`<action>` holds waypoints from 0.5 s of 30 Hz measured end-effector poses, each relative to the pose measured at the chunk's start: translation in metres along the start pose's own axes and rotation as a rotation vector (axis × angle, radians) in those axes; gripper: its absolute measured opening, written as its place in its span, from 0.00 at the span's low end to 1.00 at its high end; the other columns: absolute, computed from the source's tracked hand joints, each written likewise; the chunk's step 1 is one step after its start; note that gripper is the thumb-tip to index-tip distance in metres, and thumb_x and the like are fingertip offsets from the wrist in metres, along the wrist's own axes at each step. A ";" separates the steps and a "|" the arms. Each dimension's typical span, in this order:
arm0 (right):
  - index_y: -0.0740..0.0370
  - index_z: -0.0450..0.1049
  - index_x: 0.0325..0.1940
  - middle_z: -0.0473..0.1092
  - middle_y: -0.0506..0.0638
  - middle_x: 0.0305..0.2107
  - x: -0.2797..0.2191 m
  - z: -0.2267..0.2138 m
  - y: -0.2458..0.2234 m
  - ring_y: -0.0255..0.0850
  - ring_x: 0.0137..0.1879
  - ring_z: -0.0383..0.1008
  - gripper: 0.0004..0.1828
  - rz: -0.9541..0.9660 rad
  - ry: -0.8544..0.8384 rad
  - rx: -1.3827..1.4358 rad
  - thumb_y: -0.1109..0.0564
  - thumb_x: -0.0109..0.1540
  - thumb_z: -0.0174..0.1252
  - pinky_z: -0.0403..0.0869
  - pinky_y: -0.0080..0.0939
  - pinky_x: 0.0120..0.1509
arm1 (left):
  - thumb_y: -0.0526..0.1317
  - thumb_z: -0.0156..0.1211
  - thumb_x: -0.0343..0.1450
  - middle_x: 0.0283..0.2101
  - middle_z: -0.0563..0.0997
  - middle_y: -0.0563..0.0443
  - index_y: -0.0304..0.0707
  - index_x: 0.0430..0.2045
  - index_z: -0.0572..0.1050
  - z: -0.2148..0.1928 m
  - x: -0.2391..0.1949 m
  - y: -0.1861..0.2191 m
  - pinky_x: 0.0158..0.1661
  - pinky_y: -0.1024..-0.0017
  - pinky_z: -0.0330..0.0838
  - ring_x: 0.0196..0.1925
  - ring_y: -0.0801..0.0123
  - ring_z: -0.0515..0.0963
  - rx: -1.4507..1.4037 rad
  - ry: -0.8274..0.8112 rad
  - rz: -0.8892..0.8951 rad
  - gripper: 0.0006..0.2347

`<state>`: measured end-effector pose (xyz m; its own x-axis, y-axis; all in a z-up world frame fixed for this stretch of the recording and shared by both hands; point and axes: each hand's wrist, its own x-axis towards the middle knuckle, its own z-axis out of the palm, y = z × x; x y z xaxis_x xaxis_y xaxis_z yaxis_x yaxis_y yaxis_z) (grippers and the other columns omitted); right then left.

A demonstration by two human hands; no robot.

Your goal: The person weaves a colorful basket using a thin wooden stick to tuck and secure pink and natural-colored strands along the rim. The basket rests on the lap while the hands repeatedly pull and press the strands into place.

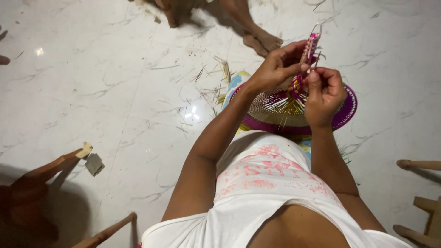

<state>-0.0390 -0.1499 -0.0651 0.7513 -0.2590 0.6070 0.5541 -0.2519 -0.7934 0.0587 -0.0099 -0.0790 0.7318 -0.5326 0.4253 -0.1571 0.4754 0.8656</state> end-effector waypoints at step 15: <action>0.59 0.65 0.37 0.75 0.57 0.50 0.015 -0.003 0.061 0.52 0.63 0.74 0.18 -0.162 -0.180 -0.475 0.51 0.79 0.48 0.41 0.66 0.76 | 0.38 0.66 0.76 0.47 0.86 0.39 0.34 0.59 0.74 -0.014 0.011 -0.022 0.53 0.61 0.78 0.51 0.66 0.83 0.188 0.228 0.145 0.17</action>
<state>0.0053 -0.1717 -0.1040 0.7425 -0.0286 0.6692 0.4756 -0.6810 -0.5568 0.0795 -0.0170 -0.0973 0.8190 -0.2884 0.4960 -0.3747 0.3859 0.8430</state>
